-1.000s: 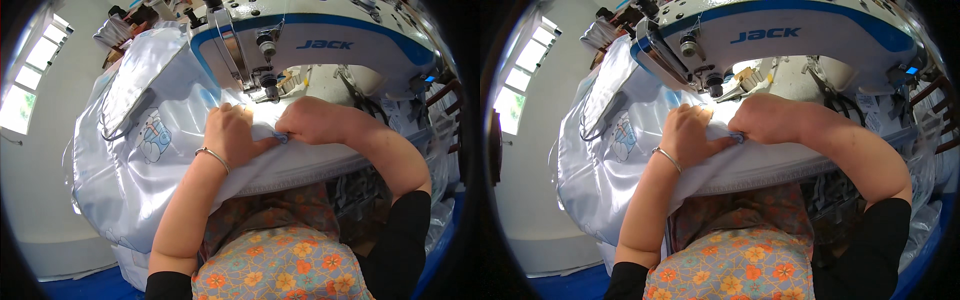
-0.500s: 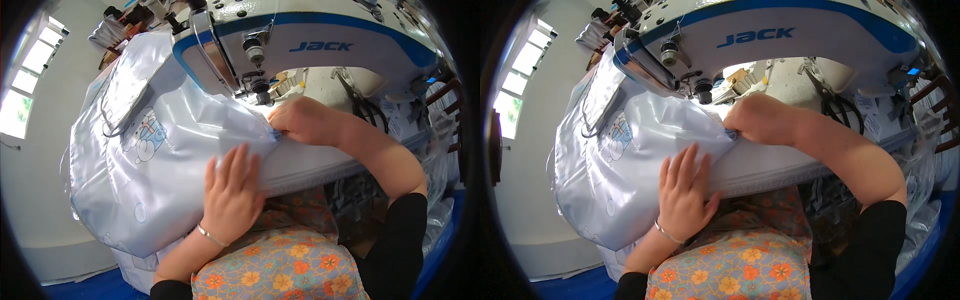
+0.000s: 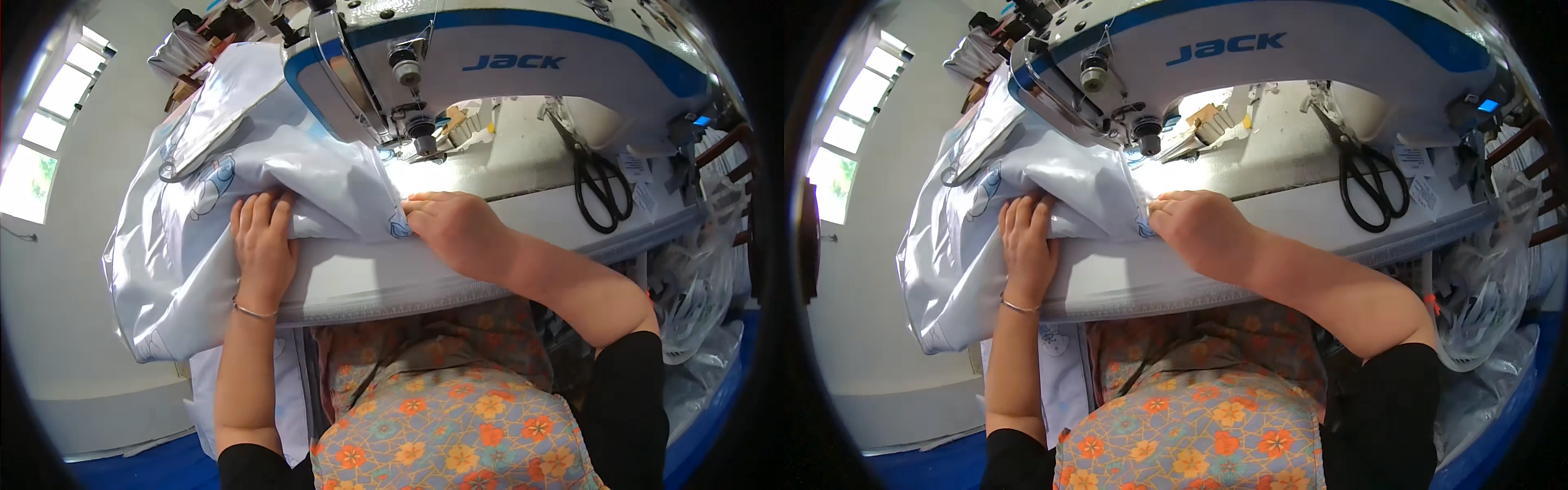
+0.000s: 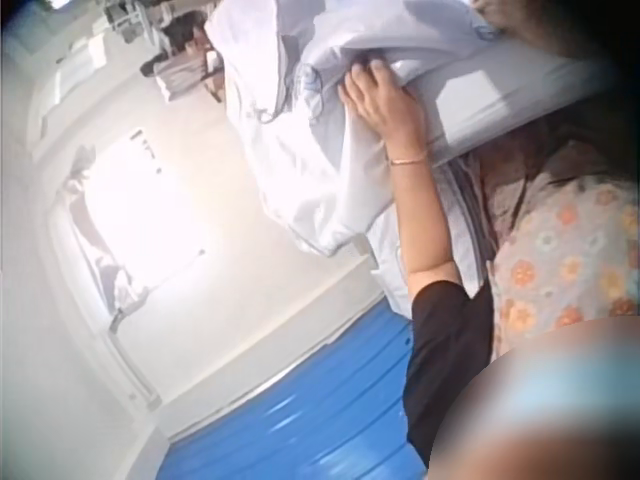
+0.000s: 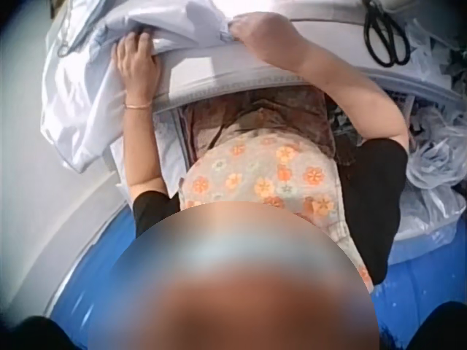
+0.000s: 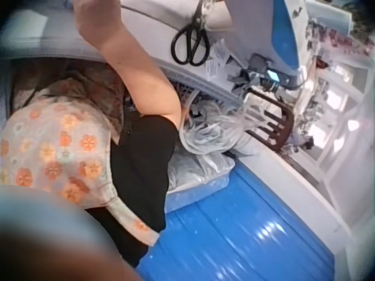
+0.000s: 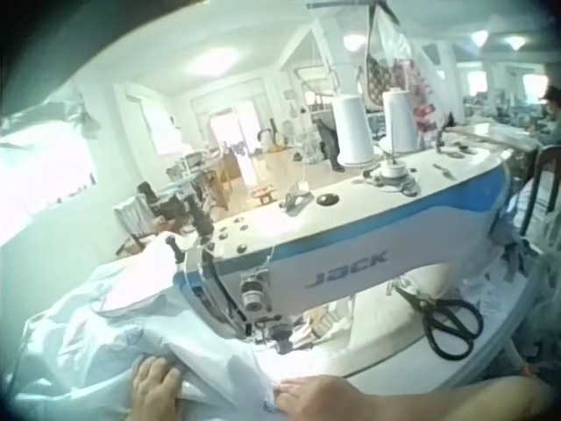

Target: Sewing fabric and plastic pieces together using an industrial sewing machine to manufacture bags.

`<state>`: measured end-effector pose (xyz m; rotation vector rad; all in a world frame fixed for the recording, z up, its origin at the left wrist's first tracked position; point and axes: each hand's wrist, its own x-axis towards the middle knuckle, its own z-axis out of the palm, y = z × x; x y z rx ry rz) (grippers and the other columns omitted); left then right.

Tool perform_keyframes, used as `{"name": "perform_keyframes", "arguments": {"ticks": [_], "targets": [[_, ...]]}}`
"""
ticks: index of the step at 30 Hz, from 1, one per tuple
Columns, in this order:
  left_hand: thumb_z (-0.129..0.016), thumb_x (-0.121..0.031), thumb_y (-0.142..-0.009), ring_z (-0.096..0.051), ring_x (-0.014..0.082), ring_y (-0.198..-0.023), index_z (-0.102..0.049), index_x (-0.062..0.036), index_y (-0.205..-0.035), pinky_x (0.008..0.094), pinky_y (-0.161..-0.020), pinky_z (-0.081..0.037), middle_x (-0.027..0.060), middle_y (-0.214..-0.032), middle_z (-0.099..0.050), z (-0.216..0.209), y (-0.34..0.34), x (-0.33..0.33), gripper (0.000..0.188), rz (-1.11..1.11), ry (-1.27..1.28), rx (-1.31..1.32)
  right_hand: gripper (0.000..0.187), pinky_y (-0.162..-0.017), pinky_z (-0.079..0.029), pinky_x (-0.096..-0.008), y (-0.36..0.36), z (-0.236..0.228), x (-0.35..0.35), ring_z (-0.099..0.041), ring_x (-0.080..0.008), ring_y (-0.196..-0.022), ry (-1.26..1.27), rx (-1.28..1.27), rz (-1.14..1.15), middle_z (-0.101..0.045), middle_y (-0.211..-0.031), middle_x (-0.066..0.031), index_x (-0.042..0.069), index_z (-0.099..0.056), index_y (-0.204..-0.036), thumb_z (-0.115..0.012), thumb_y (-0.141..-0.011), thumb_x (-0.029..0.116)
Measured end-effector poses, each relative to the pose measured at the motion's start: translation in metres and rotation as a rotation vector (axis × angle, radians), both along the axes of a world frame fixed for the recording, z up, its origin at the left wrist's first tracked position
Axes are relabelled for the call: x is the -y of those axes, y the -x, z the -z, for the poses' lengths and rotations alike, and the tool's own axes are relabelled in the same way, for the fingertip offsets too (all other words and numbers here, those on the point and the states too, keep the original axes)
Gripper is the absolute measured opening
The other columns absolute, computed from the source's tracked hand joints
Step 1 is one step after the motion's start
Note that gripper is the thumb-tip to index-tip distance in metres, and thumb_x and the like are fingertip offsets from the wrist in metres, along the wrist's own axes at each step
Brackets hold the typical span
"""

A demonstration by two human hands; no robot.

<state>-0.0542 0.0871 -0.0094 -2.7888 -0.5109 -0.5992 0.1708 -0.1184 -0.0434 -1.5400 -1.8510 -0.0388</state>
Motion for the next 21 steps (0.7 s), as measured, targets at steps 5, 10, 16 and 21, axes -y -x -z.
{"name": "perform_keyframes", "arguments": {"ticks": [5,10,16,21], "targets": [[-0.063,0.002,-0.069,-0.054,0.0349,-0.116,-0.064,-0.0045,-0.119,0.0517,-0.111,-0.034,0.0152,-0.121,-0.06,0.003,-0.01,-0.013,0.051,-0.004,-0.033,0.006,0.019,-0.093,-0.054,-0.0396,0.004,0.007,-0.005,-0.067,-0.0315,-0.108,-0.017,0.095,0.049,-0.071,-0.111,-0.015,0.0,-0.067,-0.102,-0.059,-0.086,0.006],[-0.062,0.003,-0.07,-0.054,0.0339,-0.116,-0.064,-0.005,-0.118,0.0508,-0.11,-0.035,0.0136,-0.119,-0.061,0.005,-0.02,-0.03,0.048,0.025,-0.067,0.037,0.02,-0.09,-0.054,-0.0394,0.001,0.009,-0.014,-0.067,-0.0308,-0.105,-0.033,0.07,0.071,-0.071,-0.111,-0.0147,0.0,-0.067,-0.103,-0.06,-0.085,0.005],[-0.06,0.005,-0.071,-0.054,0.0353,-0.119,-0.064,-0.0044,-0.119,0.0517,-0.111,-0.036,0.0137,-0.121,-0.061,0.005,-0.014,-0.029,0.049,0.057,-0.112,0.082,0.018,-0.073,-0.053,-0.0429,-0.008,-0.014,-0.02,-0.067,-0.0367,-0.078,0.254,-0.366,0.001,-0.07,-0.083,-0.017,0.0,-0.067,-0.09,-0.068,-0.087,0.017],[-0.062,-0.001,-0.075,-0.051,0.0381,-0.126,-0.059,-0.002,-0.126,0.0508,-0.116,-0.032,0.0184,-0.126,-0.058,-0.005,0.0,0.023,0.051,0.105,-0.024,0.021,0.024,-0.068,-0.051,-0.042,-0.006,-0.017,-0.043,-0.064,-0.0361,-0.07,0.207,-0.381,0.302,-0.067,-0.073,-0.017,0.001,-0.068,-0.089,-0.071,-0.086,0.024]]}}
